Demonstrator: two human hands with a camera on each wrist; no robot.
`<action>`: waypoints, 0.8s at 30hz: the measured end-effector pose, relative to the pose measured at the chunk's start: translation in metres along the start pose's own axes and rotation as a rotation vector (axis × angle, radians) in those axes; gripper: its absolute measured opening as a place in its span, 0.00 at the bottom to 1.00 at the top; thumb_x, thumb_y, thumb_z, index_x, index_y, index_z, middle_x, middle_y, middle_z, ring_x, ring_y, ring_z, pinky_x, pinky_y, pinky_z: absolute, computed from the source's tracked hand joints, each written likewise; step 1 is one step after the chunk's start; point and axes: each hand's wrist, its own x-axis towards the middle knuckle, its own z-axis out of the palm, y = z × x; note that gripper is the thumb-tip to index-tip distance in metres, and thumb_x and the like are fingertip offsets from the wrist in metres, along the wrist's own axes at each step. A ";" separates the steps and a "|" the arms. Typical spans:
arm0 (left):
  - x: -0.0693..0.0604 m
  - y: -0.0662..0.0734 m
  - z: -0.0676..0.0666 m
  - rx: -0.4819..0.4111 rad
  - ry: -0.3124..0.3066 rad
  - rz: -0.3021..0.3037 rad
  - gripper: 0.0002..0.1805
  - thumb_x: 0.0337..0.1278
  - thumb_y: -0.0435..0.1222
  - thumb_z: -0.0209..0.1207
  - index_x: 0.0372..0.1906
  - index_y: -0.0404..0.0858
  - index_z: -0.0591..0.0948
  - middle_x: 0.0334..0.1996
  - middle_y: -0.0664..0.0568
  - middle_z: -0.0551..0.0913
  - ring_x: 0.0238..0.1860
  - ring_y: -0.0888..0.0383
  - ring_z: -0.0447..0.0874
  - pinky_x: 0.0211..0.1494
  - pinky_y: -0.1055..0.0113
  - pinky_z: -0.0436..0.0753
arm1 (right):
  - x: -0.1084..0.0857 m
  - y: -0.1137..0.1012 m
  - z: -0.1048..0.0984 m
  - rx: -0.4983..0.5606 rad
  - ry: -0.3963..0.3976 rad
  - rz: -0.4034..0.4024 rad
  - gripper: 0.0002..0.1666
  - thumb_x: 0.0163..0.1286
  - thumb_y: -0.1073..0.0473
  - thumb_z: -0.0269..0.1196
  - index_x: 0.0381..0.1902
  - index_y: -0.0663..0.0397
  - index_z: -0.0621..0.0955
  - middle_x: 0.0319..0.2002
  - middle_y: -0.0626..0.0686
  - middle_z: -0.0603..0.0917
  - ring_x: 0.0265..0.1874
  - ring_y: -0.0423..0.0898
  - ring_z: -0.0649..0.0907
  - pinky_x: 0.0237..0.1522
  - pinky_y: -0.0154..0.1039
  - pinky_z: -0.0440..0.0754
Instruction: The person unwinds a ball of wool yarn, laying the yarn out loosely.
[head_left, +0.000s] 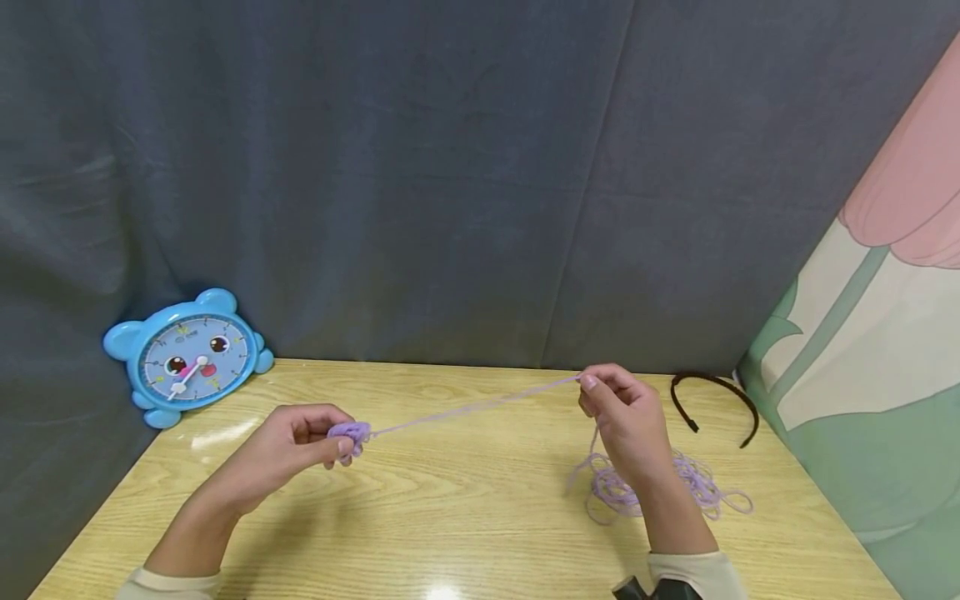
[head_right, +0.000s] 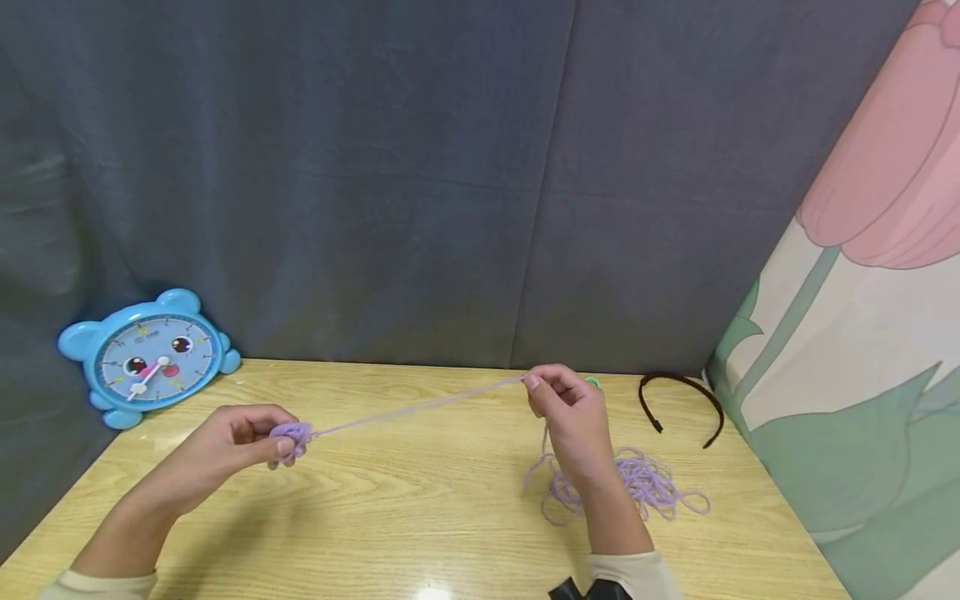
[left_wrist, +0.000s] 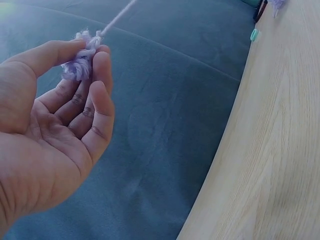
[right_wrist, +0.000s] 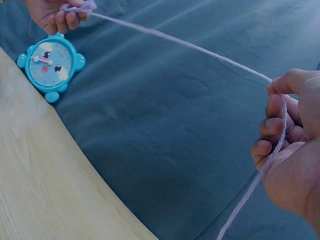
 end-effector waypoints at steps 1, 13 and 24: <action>0.000 0.000 0.000 0.000 0.000 0.000 0.14 0.72 0.32 0.60 0.51 0.23 0.80 0.36 0.60 0.89 0.37 0.63 0.87 0.40 0.67 0.86 | 0.000 -0.001 -0.002 0.005 0.003 0.003 0.13 0.78 0.69 0.56 0.37 0.52 0.85 0.26 0.44 0.74 0.28 0.43 0.67 0.35 0.38 0.66; 0.000 -0.002 -0.002 0.010 0.021 -0.017 0.13 0.72 0.33 0.60 0.49 0.25 0.81 0.35 0.58 0.88 0.36 0.63 0.85 0.41 0.65 0.85 | 0.001 -0.016 -0.020 0.134 0.075 -0.060 0.15 0.77 0.74 0.54 0.36 0.58 0.85 0.24 0.47 0.78 0.26 0.42 0.71 0.33 0.38 0.66; 0.001 -0.003 -0.002 0.014 0.045 0.007 0.10 0.73 0.34 0.60 0.47 0.29 0.82 0.33 0.53 0.87 0.35 0.61 0.84 0.40 0.66 0.84 | -0.008 -0.016 -0.043 0.089 0.098 -0.071 0.15 0.77 0.75 0.53 0.37 0.60 0.85 0.25 0.48 0.80 0.26 0.43 0.71 0.33 0.41 0.61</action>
